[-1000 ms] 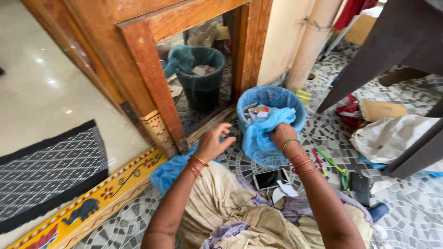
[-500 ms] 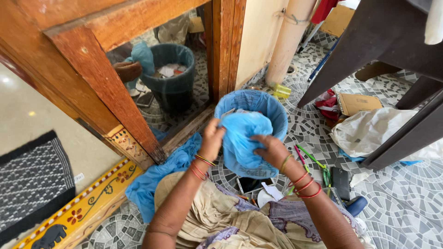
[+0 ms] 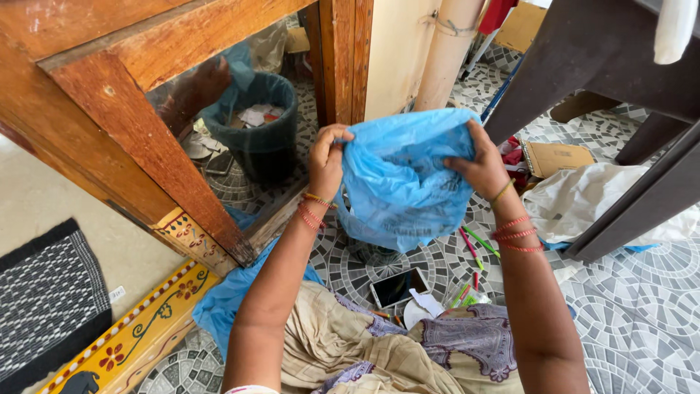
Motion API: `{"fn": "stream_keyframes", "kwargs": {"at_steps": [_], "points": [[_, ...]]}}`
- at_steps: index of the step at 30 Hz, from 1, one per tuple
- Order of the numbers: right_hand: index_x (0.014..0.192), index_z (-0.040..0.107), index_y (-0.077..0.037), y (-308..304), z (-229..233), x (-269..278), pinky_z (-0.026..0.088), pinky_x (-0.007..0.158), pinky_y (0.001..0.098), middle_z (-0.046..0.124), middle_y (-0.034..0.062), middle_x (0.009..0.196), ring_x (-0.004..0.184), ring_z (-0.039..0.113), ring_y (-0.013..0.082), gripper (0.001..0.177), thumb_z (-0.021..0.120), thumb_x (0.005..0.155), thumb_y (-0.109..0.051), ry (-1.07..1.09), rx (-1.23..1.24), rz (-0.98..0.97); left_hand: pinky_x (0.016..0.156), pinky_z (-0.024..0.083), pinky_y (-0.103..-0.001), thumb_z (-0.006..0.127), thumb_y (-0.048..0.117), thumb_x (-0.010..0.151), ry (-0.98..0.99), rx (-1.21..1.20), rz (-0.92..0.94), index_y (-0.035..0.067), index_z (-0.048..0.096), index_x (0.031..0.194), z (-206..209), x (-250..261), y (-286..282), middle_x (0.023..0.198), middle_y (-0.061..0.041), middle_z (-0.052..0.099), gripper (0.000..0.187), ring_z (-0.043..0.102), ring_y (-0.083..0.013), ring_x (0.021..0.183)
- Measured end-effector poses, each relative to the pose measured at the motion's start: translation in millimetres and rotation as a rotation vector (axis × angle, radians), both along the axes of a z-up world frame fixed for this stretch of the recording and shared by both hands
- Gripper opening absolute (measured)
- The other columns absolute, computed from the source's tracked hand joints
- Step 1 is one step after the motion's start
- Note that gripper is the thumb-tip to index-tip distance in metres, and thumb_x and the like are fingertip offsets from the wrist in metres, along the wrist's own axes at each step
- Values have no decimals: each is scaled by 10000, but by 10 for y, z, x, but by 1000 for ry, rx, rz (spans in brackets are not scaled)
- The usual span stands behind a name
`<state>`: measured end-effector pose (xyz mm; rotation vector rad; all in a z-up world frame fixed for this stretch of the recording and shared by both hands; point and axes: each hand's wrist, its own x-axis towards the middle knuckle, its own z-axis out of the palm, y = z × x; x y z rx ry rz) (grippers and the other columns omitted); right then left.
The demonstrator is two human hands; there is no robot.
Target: The person sits on the floor and organizes various items into a blue plastic bag. They place a smartphone, a small white container, a stapler, and several colored pens into the bag. The person also handles a clear plastic pouch and other small objects, arranging them within the bag.
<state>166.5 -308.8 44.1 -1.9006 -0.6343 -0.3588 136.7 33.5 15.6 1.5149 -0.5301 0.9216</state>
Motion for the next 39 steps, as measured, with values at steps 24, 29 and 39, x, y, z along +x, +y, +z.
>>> {"fn": "stream_keyframes", "kwargs": {"at_steps": [24,29,39], "points": [[1598,383,2,704,1169,-580,506,1068,283,552,104,1444,1241,573,159,872,757,816,96,313,120,423,1043,454,-441,892,315,732,385,332,-221,28,238,1562,-228,274,-155,1381,-243,554,1094,553,-344,1278],[1589,387,19,532,1229,-581,506,1080,295,521,56,1490,1276,575,161,884,734,785,142,227,258,369,963,548,-364,711,153,912,439,119,-122,40,628,1301,-843,335,-262,1192,-128,732,414,690,-224,1104],[1596,139,71,392,-110,229,358,1195,331,316,212,1646,1491,356,264,1216,879,632,35,217,64,128,911,503,-396,699,23,849,406,198,233,56,526,1165,-259,352,90,1072,-151,671,362,653,-310,1047]]}}
